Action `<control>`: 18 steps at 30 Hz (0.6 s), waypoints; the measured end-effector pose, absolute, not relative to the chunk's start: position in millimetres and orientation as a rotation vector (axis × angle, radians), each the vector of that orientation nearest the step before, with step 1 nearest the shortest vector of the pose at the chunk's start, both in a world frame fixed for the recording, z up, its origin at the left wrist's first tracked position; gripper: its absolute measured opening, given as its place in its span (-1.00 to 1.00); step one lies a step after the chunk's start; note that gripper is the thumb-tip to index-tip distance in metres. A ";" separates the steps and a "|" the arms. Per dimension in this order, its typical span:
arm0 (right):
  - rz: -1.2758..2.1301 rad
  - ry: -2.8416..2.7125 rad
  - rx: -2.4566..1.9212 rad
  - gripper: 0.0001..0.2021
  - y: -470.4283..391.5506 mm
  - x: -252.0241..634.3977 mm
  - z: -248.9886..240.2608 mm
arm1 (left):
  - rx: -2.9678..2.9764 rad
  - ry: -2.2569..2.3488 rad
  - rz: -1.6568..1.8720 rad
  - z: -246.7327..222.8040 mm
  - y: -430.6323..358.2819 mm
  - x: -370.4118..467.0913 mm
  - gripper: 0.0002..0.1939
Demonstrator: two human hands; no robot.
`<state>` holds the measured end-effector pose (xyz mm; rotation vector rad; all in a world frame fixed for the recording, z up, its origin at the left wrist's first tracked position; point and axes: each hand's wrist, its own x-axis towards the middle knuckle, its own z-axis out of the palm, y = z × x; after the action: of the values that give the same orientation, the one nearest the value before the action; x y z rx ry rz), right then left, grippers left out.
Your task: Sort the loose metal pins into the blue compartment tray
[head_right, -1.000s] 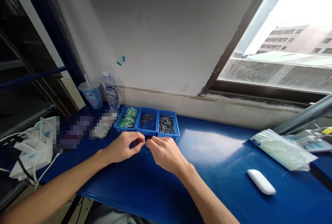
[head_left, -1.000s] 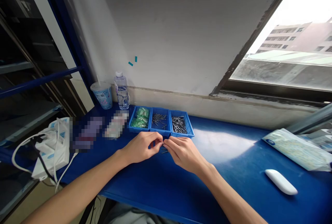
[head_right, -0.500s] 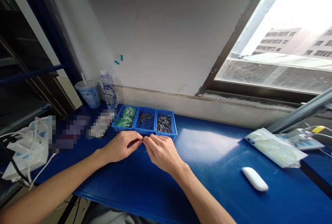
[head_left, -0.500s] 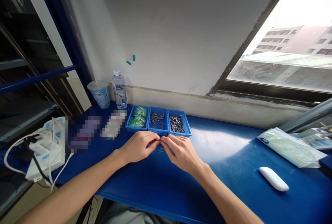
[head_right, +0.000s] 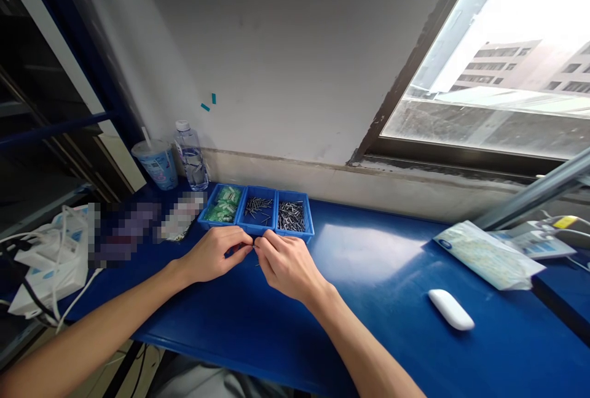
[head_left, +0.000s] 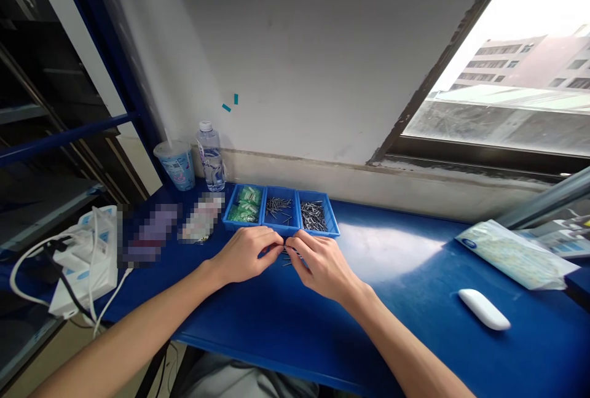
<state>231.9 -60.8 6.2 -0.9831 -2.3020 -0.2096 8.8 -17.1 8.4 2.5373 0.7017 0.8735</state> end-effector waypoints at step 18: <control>-0.172 -2.329 -1.025 -0.71 -58.6 242.9 10.8 | 2.555 0.730 0.931 15.8 -16.6 5.9 -0.80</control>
<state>242.9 -58.6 10.8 -1.0251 -2.3291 -0.1716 5.9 -16.6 15.8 2.5550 0.7296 0.9310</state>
